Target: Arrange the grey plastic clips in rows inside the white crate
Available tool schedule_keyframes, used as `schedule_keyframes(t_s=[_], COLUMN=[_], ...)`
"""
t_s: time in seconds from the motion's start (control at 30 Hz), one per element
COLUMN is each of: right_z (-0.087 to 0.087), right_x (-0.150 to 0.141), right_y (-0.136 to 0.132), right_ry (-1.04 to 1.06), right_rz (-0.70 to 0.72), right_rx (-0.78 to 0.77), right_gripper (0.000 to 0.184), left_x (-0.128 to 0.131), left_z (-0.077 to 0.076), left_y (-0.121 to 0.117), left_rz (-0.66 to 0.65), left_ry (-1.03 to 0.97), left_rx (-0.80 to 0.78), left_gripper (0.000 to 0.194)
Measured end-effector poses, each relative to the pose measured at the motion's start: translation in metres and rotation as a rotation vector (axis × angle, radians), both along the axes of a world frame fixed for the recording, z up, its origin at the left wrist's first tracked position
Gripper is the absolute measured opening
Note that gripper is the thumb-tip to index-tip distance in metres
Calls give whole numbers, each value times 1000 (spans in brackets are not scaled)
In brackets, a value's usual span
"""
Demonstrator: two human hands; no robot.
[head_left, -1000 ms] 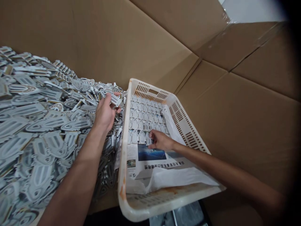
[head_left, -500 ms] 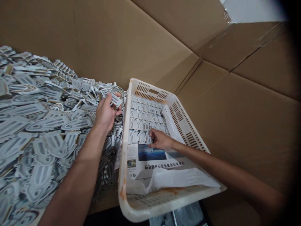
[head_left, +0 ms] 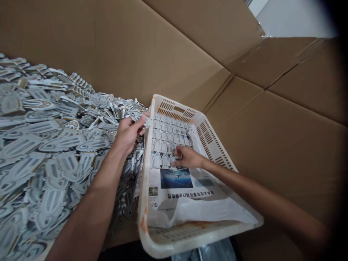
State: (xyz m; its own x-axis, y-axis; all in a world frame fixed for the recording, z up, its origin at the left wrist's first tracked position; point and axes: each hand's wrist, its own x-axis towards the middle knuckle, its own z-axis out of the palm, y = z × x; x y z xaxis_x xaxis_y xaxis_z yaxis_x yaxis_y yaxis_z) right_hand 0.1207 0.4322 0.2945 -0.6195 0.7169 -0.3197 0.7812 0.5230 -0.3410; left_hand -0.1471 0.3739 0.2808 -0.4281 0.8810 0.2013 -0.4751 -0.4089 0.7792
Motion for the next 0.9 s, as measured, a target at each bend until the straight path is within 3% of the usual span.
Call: schedule_keyframes(t_s=[0.07,0.2,0.37,0.47,0.57,0.67,0.77,0.83,0.9], right_z=[30,74,85,82,75,60,36,17,-3], right_x=[-18,-61,-101,-101,-75,-31,14,37,51], right_y=[1,-7,-17,-16,-9,3,10,10,7], right_ry=[133,494,511,453,396,233,8,-107,-148], right_rz=[24,128,191,162,54,-114,-302,-352,-362], right_rx=[77,104,201,259,262,86,-161,-259,-313], right_gripper=[33,36,30,25,27,33,15,7,12], left_x=[0,1,1,-1,-4,-6,-7,-7,-7], left_z=[-2,-3,-4,-3,1,4,6,7,7], left_y=[0,-1,-3,-3,-4,-4,-4,-4,-4], left_rz=[14,-10,-143,-170,-141,-91,-86,-91,-89], left_ry=[43,77,203,271,239,166,123,105,97], left_rx=[18,27,70,97,85,89,97,90,78], left_gripper=[32,39,47,51,56,50,47,47,48])
